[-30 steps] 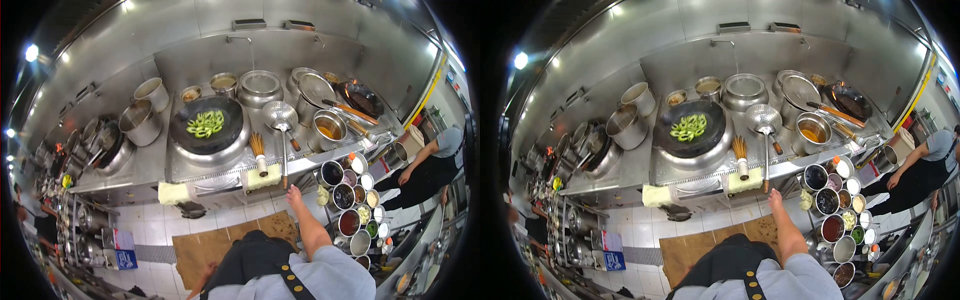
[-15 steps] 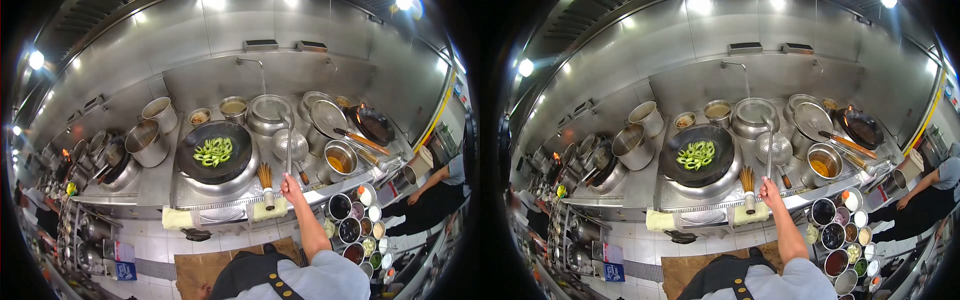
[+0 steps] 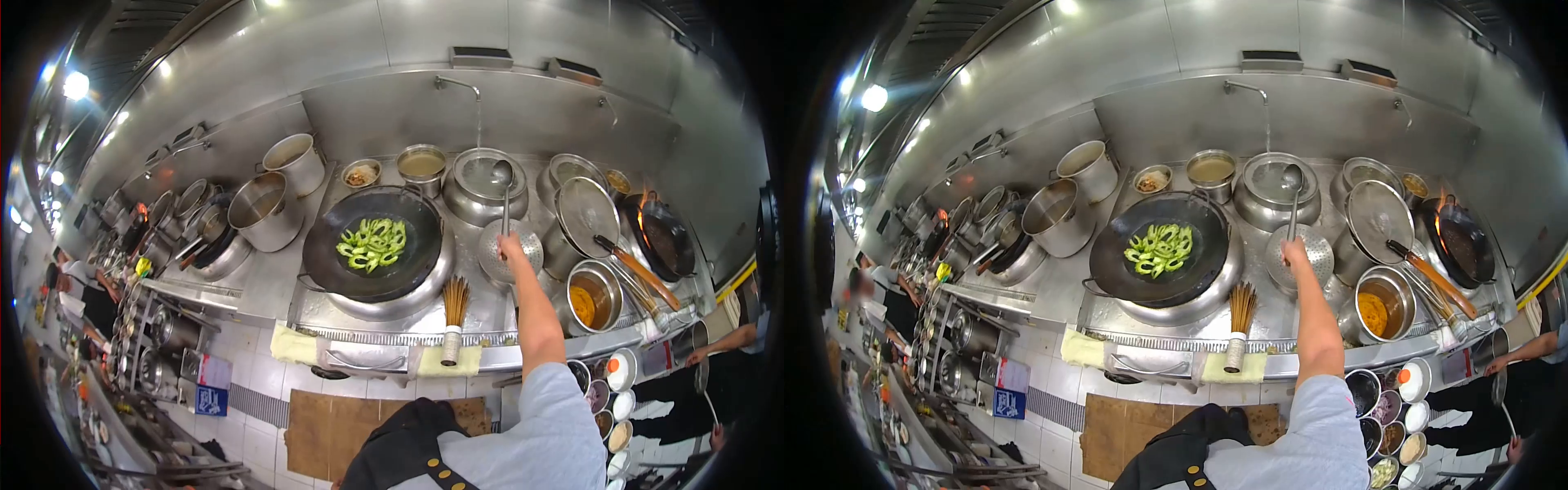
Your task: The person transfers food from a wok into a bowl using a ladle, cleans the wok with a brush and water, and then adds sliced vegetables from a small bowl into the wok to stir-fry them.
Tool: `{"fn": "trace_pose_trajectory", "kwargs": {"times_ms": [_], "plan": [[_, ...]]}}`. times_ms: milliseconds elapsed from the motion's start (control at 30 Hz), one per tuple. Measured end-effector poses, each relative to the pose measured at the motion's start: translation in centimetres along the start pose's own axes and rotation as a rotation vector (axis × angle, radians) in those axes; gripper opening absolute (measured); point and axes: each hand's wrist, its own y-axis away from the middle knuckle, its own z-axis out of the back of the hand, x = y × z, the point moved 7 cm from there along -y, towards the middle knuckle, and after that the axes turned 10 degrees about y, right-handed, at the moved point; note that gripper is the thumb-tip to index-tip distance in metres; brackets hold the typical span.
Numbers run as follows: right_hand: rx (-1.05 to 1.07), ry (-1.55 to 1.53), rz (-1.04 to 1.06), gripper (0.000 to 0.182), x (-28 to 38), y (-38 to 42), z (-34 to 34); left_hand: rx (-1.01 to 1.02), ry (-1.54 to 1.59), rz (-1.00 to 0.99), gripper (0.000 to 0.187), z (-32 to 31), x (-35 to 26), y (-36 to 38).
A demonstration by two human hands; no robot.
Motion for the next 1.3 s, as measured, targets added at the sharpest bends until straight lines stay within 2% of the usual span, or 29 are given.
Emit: {"fn": "trace_pose_trajectory", "kwargs": {"times_ms": [67,100,167,200,267,400,467,500,533,567,600,667,767,833,900,967,1000,1033,1067,1133,1200,1267,1300], "plan": [[0.487,-0.875,-0.187,0.011,-0.5,-1.3,-3.4,-0.012,-0.009,0.006,0.03,0.0,0.6,0.6],[0.489,-0.874,-0.201,0.011,-0.4,-1.0,-3.6,-0.013,-0.017,0.005,0.03,0.0,0.8,0.9],[0.651,-1.336,-0.195,0.012,2.6,1.9,-3.2,-0.009,-0.03,-0.007,0.03,0.2,1.8,0.6],[0.643,-1.334,-0.196,0.012,2.7,3.0,-2.7,-0.003,-0.04,-0.016,0.03,0.0,1.6,0.8],[0.758,-1.452,-0.203,0.012,3.7,5.9,-1.6,0.018,-0.062,-0.046,0.03,-0.1,2.0,0.2],[0.721,-1.452,-0.211,0.011,3.5,12.6,2.2,0.055,-0.1,-0.173,0.03,0.8,2.5,-2.4],[0.743,-1.394,-0.248,0.011,3.0,15.9,3.1,0.052,-0.105,-0.293,0.03,1.2,2.0,-4.2],[0.676,-1.299,-0.315,0.011,2.7,17.7,3.3,0.043,-0.106,-0.339,0.03,1.2,1.8,-4.6],[0.605,-1.206,-0.382,0.011,2.0,19.1,3.7,0.054,-0.098,-0.334,0.03,1.0,1.7,-4.5],[0.686,-1.298,-0.445,0.012,1.4,19.7,3.6,0.106,0.038,-0.269,0.031,0.8,0.5,-4.6],[0.672,-1.289,-0.446,0.012,0.1,20.1,3.7,0.158,0.174,-0.2,0.033,0.4,-0.5,-4.7],[0.726,-1.465,-0.449,0.013,-1.4,21.1,3.2,0.156,0.201,-0.152,0.033,0.2,-2.3,-4.1],[0.644,-1.388,-0.4,0.012,-2.9,24.0,3.1,0.154,0.146,-0.107,0.034,0.7,-3.3,-2.7],[0.525,-1.236,-0.341,0.011,-3.3,26.0,3.5,0.164,0.068,-0.112,0.033,1.7,-2.7,-1.9],[0.536,-1.217,-0.334,0.011,-3.5,28.2,4.1,0.194,0.15,-0.014,0.032,2.2,-0.9,-1.1],[0.545,-1.225,-0.369,0.013,-2.8,31.1,4.5,0.172,0.151,0.001,0.031,3.4,1.8,-1.3],[0.553,-1.212,-0.378,0.013,-2.4,32.6,4.5,0.152,0.148,0.012,0.031,4.0,3.8,-1.6],[0.576,-1.27,-0.402,0.011,-2.0,34.1,4.4,0.19,0.146,-0.014,0.03,4.4,8.7,-5.1],[0.596,-1.332,-0.425,0.01,-1.5,35.7,4.2,0.229,0.145,-0.041,0.029,4.4,11.1,-6.8],[0.541,-1.335,-0.443,0.011,-1.2,38.3,3.8,0.268,0.141,-0.067,0.029,4.4,9.7,-5.1],[0.608,-1.413,-0.439,0.014,-1.2,40.1,3.4,0.283,-0.008,-0.282,0.028,4.1,8.6,-4.6],[0.653,-1.483,-0.438,0.025,-1.2,41.3,2.3,0.34,-0.02,-0.278,0.027,4.1,8.8,-5.5],[0.665,-1.483,-0.453,0.024,-1.1,41.8,1.8,0.386,-0.022,-0.267,0.026,4.2,9.0,-6.1]]}}
